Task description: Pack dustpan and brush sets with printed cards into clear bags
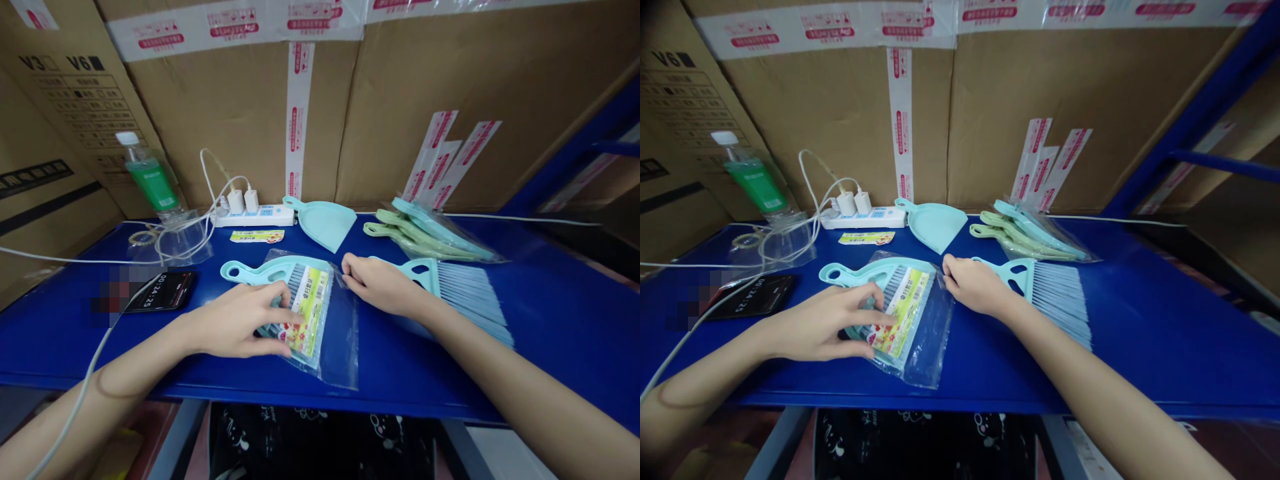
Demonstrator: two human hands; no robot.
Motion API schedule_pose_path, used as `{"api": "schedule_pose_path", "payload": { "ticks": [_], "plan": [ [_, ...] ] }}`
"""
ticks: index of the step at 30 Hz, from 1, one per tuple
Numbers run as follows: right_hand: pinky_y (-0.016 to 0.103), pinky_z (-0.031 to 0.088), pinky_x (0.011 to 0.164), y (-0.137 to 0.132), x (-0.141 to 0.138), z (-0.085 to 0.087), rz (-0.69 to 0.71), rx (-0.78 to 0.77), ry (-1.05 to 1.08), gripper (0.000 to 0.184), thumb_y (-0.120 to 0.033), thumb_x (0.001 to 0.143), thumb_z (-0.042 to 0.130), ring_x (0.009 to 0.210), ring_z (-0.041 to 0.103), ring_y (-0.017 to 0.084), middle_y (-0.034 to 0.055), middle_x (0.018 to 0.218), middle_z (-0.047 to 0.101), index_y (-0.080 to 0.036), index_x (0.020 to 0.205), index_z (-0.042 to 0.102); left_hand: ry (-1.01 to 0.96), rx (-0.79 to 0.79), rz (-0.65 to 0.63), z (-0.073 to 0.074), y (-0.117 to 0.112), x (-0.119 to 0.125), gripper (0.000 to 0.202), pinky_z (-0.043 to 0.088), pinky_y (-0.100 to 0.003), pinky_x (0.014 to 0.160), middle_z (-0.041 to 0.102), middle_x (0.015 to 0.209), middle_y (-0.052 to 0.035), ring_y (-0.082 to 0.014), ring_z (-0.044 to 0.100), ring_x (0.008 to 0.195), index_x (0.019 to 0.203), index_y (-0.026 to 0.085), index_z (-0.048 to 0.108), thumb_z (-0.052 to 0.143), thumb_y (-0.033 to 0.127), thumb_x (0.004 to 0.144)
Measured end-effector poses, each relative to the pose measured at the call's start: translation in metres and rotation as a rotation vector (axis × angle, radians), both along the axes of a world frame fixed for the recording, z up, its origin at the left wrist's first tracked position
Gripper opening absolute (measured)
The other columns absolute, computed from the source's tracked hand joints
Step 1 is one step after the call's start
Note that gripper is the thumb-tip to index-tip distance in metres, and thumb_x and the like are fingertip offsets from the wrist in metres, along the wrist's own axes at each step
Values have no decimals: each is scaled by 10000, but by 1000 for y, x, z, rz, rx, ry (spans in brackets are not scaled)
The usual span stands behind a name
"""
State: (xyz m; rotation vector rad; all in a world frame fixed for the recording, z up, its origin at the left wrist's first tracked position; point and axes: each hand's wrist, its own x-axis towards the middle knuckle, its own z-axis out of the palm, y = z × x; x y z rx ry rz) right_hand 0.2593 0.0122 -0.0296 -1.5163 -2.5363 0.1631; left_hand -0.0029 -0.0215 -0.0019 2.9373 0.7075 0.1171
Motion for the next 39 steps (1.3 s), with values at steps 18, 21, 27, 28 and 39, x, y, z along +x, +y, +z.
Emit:
{"api": "schedule_pose_path", "payload": {
  "ticks": [18,21,27,28,39],
  "plan": [
    [315,427,705,13,-3,-9,229,188,132,208,-121,886,390,862,550,210,81,907,595,-203,903,580,-25,-169,-99,2,-2,1,236,449,-229,706,607,1008,-22,-121,589,788,1080,337,678,613,263,865],
    [307,413,674,11,-1,-4,237,198,85,200,-110,877,373,828,534,208,85,878,580,-193,847,552,-31,-171,-93,3,-1,-1,226,444,-227,706,607,1000,-23,-121,591,797,1056,329,690,598,239,871],
    [297,392,650,4,7,7,250,144,64,138,-94,794,400,748,502,186,59,811,535,-212,768,465,-47,-166,-65,7,3,-7,264,450,-224,686,618,991,-26,-122,596,813,1006,304,699,503,168,892],
    [293,381,632,3,8,9,245,132,52,127,-94,769,411,722,494,181,55,796,527,-215,749,447,-49,-164,-58,8,4,-7,283,451,-227,690,620,983,-24,-121,596,811,993,296,698,488,141,884],
    [277,297,559,-7,6,18,243,-16,-11,190,-66,640,439,616,440,146,25,726,489,-218,656,326,10,-117,120,14,10,-11,362,443,-238,725,600,928,-16,-138,564,828,877,209,633,358,19,737]
  ]
}}
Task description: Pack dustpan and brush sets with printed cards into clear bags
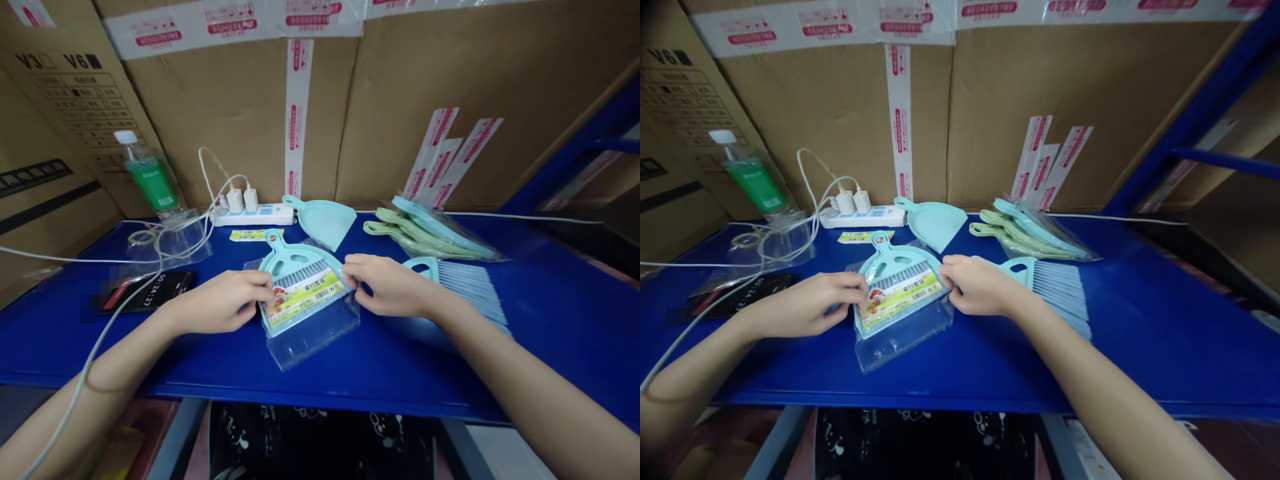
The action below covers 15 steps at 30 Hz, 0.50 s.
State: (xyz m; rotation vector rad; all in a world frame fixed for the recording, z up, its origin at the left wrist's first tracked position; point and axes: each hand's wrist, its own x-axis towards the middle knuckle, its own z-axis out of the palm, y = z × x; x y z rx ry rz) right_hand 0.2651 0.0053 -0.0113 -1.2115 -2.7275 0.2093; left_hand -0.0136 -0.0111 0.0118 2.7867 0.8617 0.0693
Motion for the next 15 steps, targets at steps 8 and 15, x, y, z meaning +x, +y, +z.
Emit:
{"api": "schedule_pose_path", "payload": {
  "ticks": [8,15],
  "plan": [
    [289,363,608,0,-1,-2,62,-56,127,64,-161,775,450,685,482,163,40,785,529,-216,746,436,19,124,29,-4,-5,5,340,422,-258,647,567,822,-36,-149,532,719,851,174,622,367,379,944],
    [276,362,605,-1,-1,-2,147,-152,177,117,-132,761,466,662,460,143,21,768,507,-216,697,416,104,196,69,-9,-2,4,339,426,-269,638,557,819,-40,-162,530,712,892,166,628,430,440,922]
  ]
}}
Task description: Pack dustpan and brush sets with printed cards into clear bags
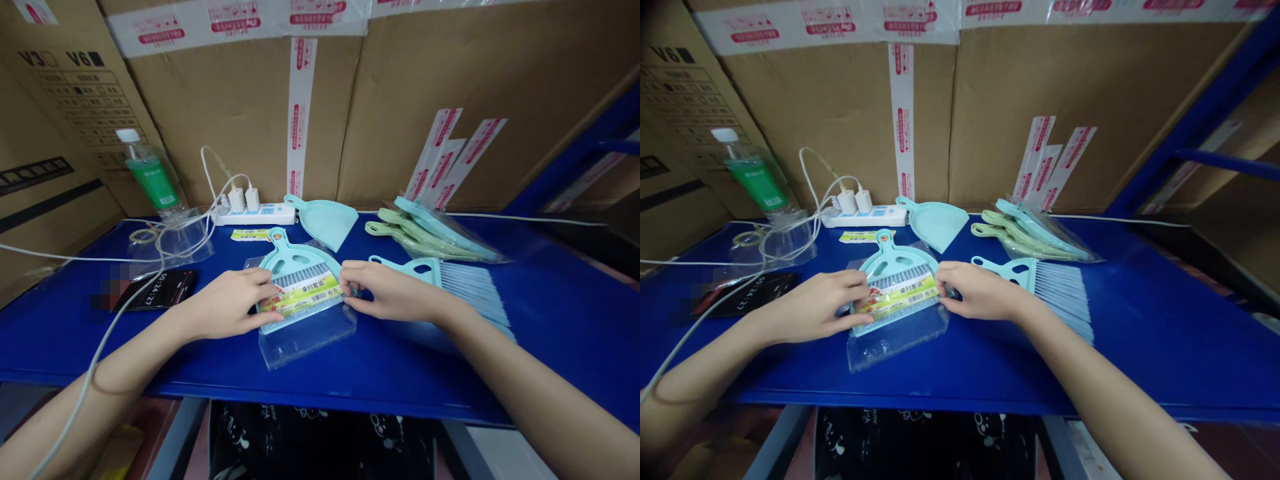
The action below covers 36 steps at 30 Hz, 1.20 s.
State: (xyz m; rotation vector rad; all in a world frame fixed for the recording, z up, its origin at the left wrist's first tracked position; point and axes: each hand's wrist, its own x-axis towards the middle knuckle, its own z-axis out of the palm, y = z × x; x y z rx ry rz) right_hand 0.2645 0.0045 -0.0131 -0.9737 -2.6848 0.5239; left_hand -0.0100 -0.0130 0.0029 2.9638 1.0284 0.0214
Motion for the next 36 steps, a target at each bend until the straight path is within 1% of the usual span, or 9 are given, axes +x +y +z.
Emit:
{"api": "schedule_pose_path", "payload": {
  "ticks": [5,10,14,16,18,22,26,32,36],
  "plan": [
    [273,346,589,-2,-1,2,12,-30,-8,145,-132,752,471,621,425,133,5,733,476,-220,673,385,15,33,1,-1,0,1,388,442,-281,645,545,829,-47,-176,526,733,908,157,631,521,526,856],
    [267,330,582,-5,-2,7,35,-59,-32,187,-132,762,469,591,397,120,-10,691,450,-218,642,354,16,37,-9,-1,2,0,322,452,-289,639,538,850,-58,-183,522,748,895,152,619,530,460,861],
    [267,319,573,-5,-2,8,66,-91,-28,210,-235,816,495,576,395,115,-22,660,440,-217,652,365,1,27,-12,-2,3,-1,279,461,-304,656,532,851,-58,-188,519,761,878,154,608,505,413,874],
    [266,302,548,-4,-2,7,43,-119,-4,258,-309,857,473,541,380,110,-37,614,423,-220,648,350,-10,28,-16,-1,4,-2,283,464,-313,666,530,852,-60,-193,516,771,875,154,602,490,413,880],
    [265,280,524,-2,-2,5,0,-133,8,281,-336,884,438,502,358,105,-53,561,398,-224,645,341,-22,32,-20,-2,5,-2,292,467,-317,668,530,860,-65,-200,515,786,870,153,598,478,419,884],
    [259,273,513,-1,-4,1,-56,-127,-8,249,-304,852,508,465,357,100,-76,515,383,-226,664,363,-44,54,-24,-2,5,-2,335,470,-315,654,535,880,-76,-214,519,818,892,146,593,481,461,877],
    [256,279,531,-1,-6,0,-87,-81,-34,297,-268,804,590,462,357,91,-86,512,372,-226,641,345,-42,91,-27,-4,5,-2,392,479,-309,640,546,905,-83,-220,529,839,931,142,592,484,513,866],
    [252,266,532,-2,-6,3,-116,-55,-80,274,-264,784,634,448,332,85,-100,503,347,-218,664,392,9,192,-18,-7,1,1,402,479,-308,634,574,933,-94,-233,553,858,1006,130,595,533,498,855],
    [248,273,541,-3,-6,3,-120,-61,-98,279,-270,776,658,444,339,82,-104,501,349,-214,668,407,27,294,-35,-10,-1,4,365,469,-303,623,591,896,-83,-219,552,811,970,136,604,510,476,878]
  ]
}}
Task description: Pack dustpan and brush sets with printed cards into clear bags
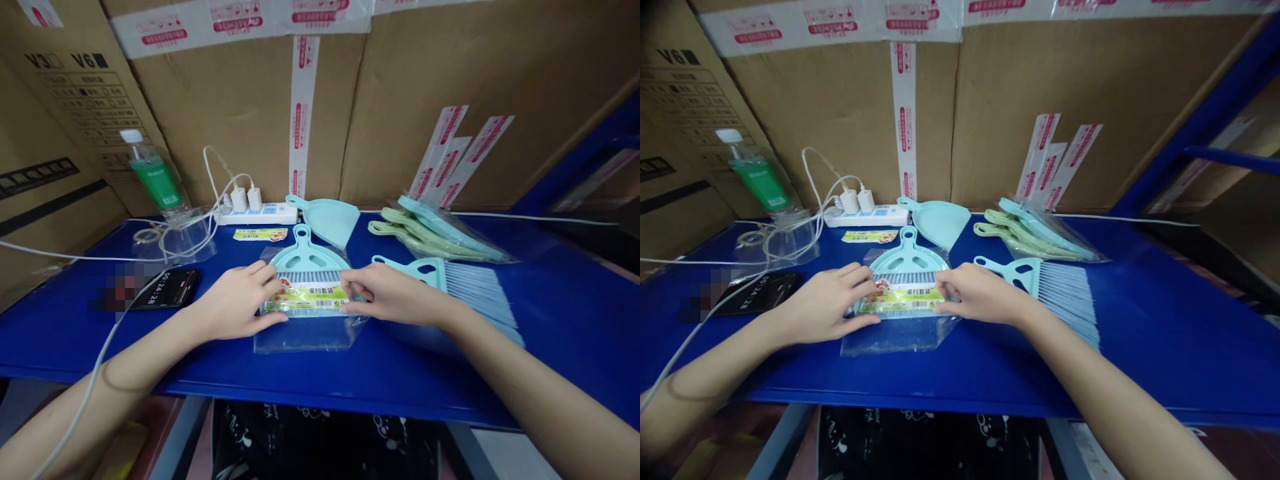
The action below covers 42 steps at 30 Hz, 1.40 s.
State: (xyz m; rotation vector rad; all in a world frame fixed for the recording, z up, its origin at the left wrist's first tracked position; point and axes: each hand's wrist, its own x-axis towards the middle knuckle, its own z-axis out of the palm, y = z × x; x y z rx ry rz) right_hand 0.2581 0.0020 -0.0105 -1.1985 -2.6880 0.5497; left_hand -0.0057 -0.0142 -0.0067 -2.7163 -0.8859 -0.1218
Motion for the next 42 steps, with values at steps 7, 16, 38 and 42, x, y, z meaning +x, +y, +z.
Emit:
{"api": "schedule_pose_path", "payload": {
  "ticks": [7,16,38,42],
  "plan": [
    [244,266,533,0,-1,1,-12,-12,-25,300,-313,758,704,452,363,88,-101,509,369,-210,680,434,0,46,-138,-5,-2,5,212,459,-288,667,608,862,-53,-171,555,746,860,159,575,461,327,922],
    [250,279,544,-1,-1,2,2,-4,-58,242,-325,762,713,463,374,87,-91,516,393,-192,691,523,-25,124,-214,-9,-4,7,213,447,-277,625,609,791,-39,-159,542,692,779,158,569,409,187,918],
    [247,312,563,-6,-3,5,113,-10,-5,126,-245,790,676,521,437,99,-63,552,450,-187,697,615,-158,-323,-73,-4,-10,10,137,481,-332,792,595,845,-56,-173,545,774,867,152,542,409,152,900],
    [260,372,635,-7,-6,1,135,-2,74,103,-250,796,665,676,514,134,-18,706,533,-183,760,595,-148,-316,-86,-6,-8,10,147,485,-342,808,604,848,-51,-171,565,780,897,154,553,408,166,918]
  ]
}}
